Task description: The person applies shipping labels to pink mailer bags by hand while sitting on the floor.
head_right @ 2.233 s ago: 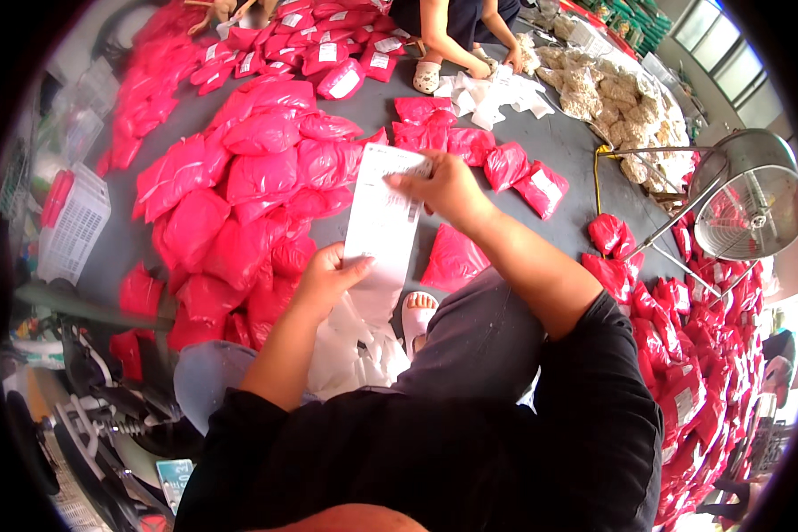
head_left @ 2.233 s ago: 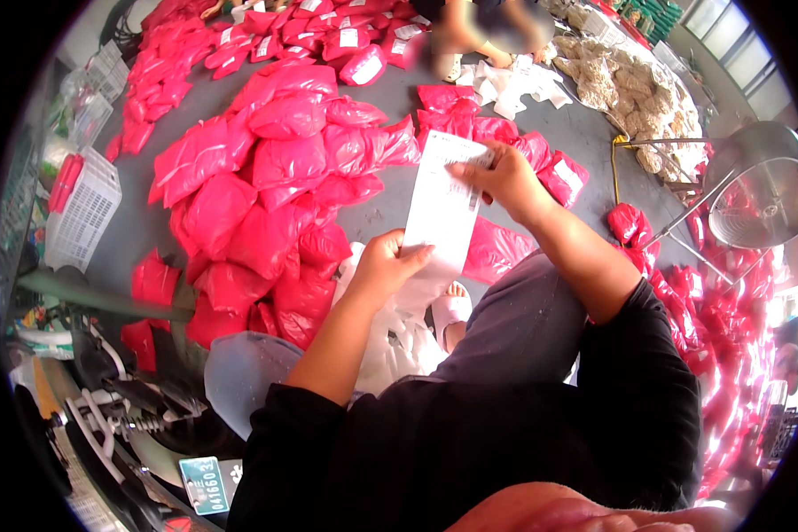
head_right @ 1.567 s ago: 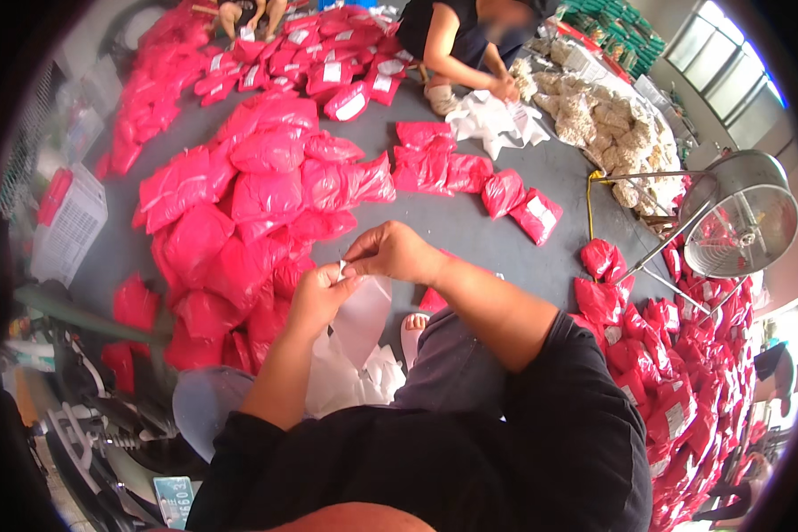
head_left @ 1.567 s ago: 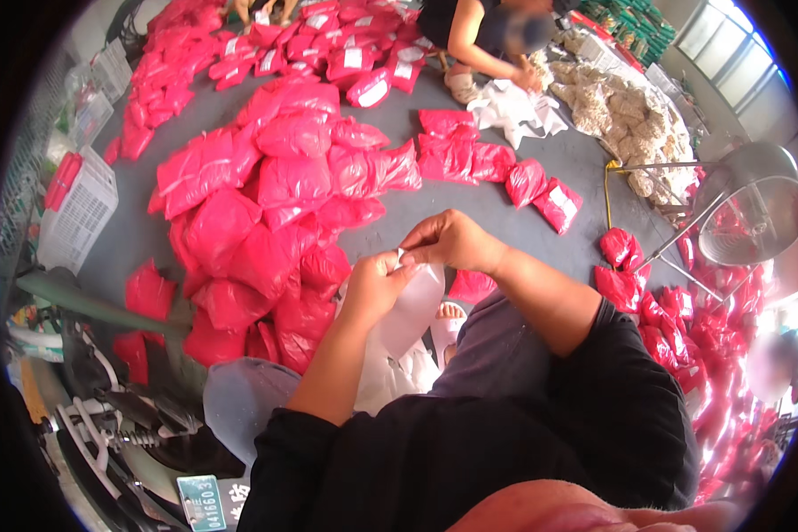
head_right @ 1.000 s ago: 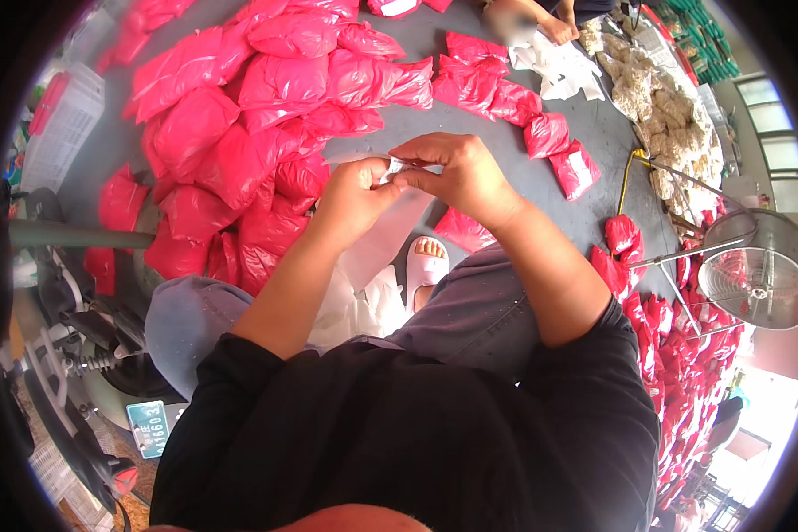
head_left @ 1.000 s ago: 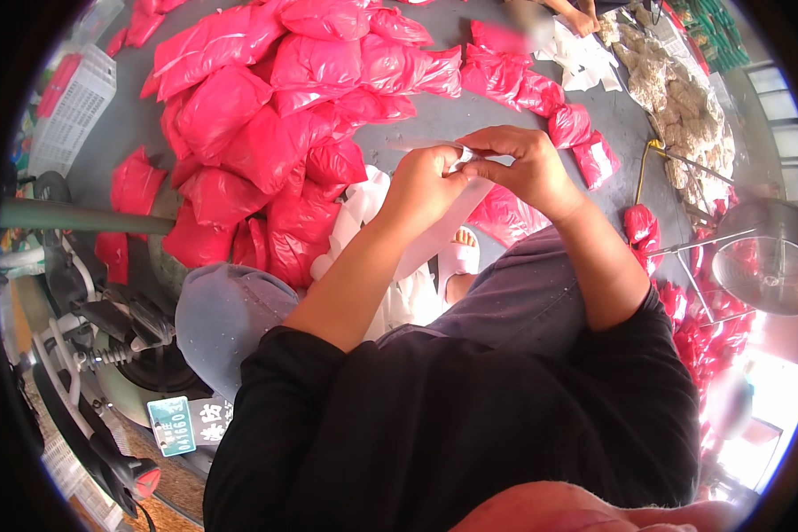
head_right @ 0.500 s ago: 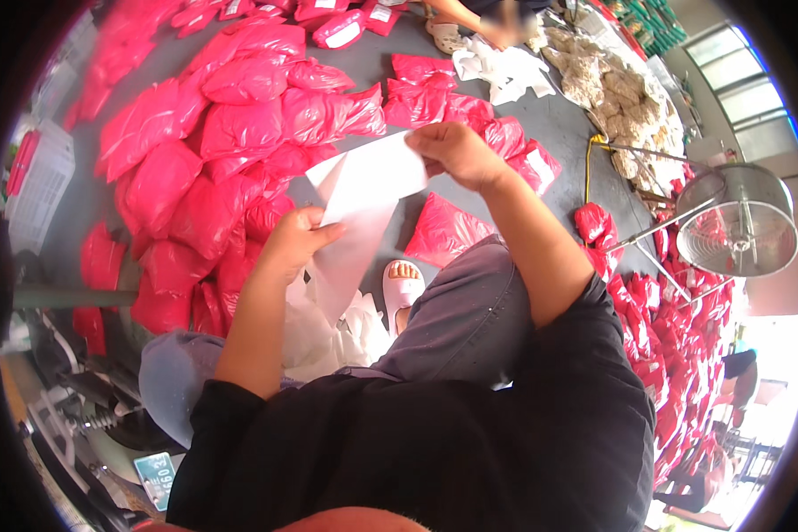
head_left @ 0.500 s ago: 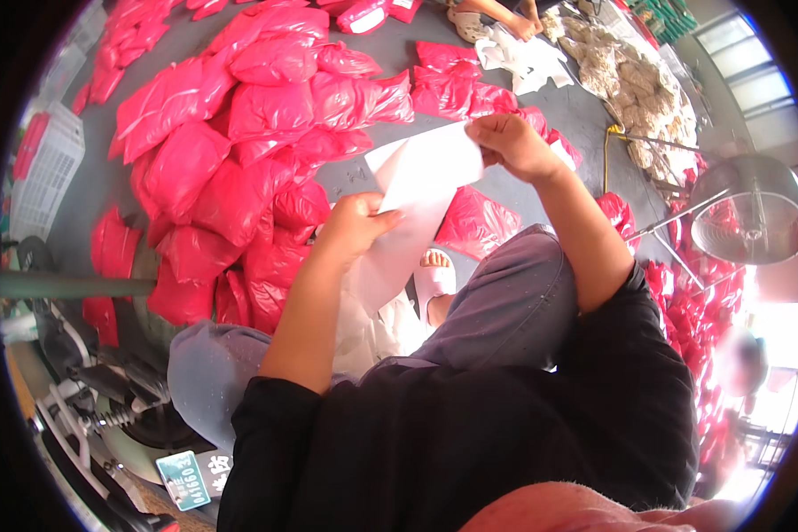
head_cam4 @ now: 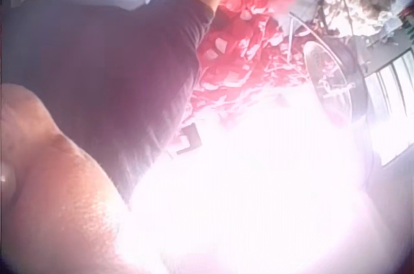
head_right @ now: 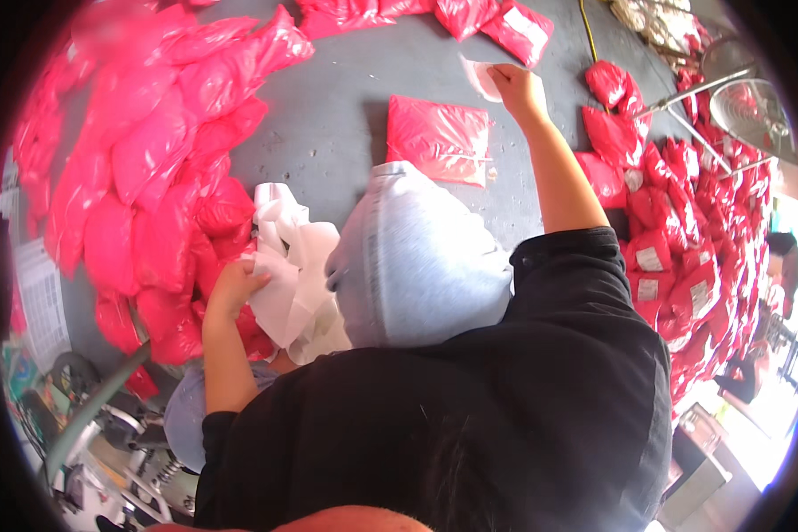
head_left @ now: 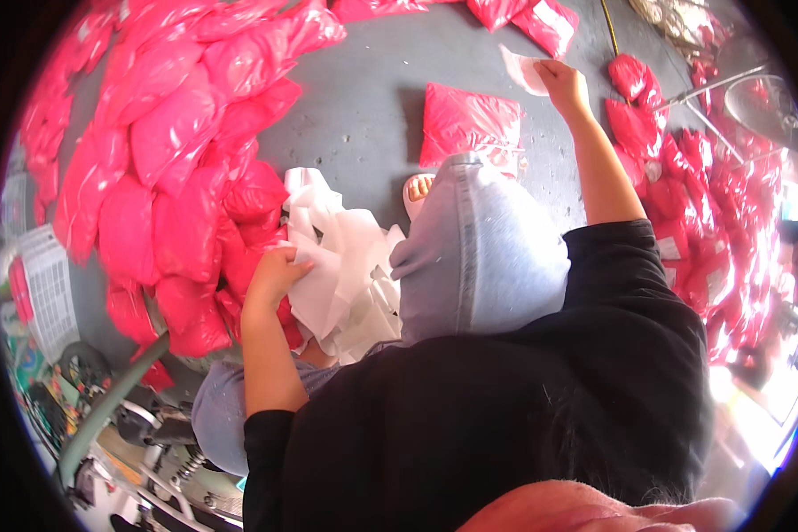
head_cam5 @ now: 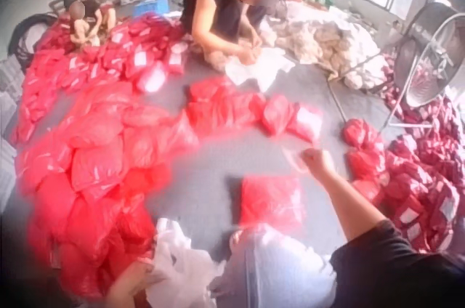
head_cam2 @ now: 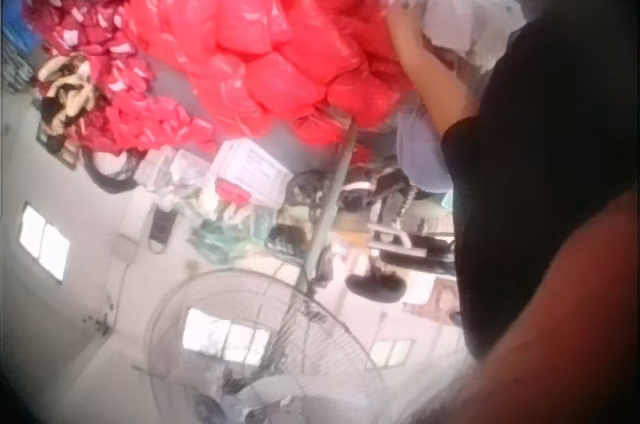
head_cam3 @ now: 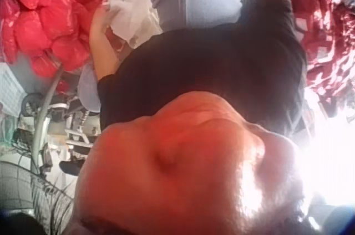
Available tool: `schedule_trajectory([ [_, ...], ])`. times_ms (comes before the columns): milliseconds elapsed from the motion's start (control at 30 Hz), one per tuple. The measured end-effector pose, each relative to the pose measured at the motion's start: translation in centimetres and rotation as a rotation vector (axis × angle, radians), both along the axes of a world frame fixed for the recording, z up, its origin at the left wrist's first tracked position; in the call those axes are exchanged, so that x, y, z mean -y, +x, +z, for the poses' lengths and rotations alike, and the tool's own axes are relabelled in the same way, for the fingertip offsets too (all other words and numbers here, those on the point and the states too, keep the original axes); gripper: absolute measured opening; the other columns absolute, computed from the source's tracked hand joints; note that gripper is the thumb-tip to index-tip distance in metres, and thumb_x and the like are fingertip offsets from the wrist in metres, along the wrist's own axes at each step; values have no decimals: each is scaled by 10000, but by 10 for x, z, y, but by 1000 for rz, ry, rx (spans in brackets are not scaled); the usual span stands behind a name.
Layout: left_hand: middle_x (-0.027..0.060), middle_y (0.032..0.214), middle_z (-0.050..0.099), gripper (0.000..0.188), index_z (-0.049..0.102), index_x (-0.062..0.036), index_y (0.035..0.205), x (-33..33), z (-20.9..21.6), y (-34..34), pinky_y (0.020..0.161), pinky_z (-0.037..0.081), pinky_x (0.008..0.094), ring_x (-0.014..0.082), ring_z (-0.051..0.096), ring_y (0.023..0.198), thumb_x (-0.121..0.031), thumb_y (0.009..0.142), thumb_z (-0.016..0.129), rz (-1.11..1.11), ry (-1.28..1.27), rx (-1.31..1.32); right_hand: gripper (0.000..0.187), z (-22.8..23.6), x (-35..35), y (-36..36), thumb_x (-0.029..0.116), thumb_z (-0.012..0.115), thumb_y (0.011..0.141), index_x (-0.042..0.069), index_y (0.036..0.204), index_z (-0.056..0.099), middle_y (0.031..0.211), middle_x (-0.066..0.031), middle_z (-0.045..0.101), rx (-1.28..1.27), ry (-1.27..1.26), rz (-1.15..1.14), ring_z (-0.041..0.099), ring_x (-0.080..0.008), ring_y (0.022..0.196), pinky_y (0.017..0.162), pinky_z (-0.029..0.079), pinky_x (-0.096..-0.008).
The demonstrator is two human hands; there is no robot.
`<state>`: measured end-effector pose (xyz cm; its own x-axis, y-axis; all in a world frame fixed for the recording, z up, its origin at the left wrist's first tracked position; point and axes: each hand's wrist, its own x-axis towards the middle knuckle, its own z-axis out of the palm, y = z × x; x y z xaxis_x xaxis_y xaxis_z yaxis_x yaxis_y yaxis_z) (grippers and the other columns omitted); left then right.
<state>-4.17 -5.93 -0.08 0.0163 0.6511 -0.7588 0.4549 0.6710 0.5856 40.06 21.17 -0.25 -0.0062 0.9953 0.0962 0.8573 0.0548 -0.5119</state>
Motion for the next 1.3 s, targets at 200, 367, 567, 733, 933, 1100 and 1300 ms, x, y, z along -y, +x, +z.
schedule_trajectory([
  [200,64,802,629,163,605,37,891,1,-3,4,630,457,253,126,580,688,-53,755,611,269,-95,150,178,-62,38,4,142,470,767,127,895,593,738,-93,595,437,302,328,596,-256,652,577,485,-363],
  [367,74,824,630,174,593,46,910,-7,-2,11,649,454,241,120,580,706,-42,761,614,320,-117,183,315,-146,109,-20,51,469,742,99,1051,506,1104,-101,511,361,-190,413,542,-256,961,689,497,-360],
  [567,75,837,629,196,574,50,946,-11,16,12,667,458,232,119,584,714,-40,773,600,342,-87,175,615,-142,117,-36,362,583,735,-4,1203,425,1308,-120,350,304,-115,395,286,-283,1231,1007,257,-390],
  [733,72,866,622,185,570,41,961,-6,35,5,694,455,231,115,578,766,-25,789,575,363,-50,223,691,-158,64,-57,503,456,776,51,1284,337,1371,-121,256,362,23,157,197,-298,1276,1032,142,-460],
  [933,131,1085,525,471,488,-2,1123,36,-31,-21,816,429,314,220,509,979,-98,688,645,-11,-49,37,690,-215,23,-15,514,545,729,127,1267,352,1355,-37,293,170,-34,17,263,-261,1248,970,253,-486],
  [1100,197,1375,178,1037,188,-88,1345,79,-87,64,930,342,451,353,229,1248,-366,534,772,-400,85,-534,562,-230,48,45,430,709,646,-3,970,556,800,-97,618,-166,-510,-508,616,-216,698,591,506,-314],
  [1300,179,1409,27,1211,82,-168,1373,96,-96,96,859,271,655,399,88,1276,-490,434,775,-497,27,-803,377,-103,108,-10,239,686,687,-4,952,573,784,-73,598,-837,-472,-571,551,-174,698,636,466,-324],
])
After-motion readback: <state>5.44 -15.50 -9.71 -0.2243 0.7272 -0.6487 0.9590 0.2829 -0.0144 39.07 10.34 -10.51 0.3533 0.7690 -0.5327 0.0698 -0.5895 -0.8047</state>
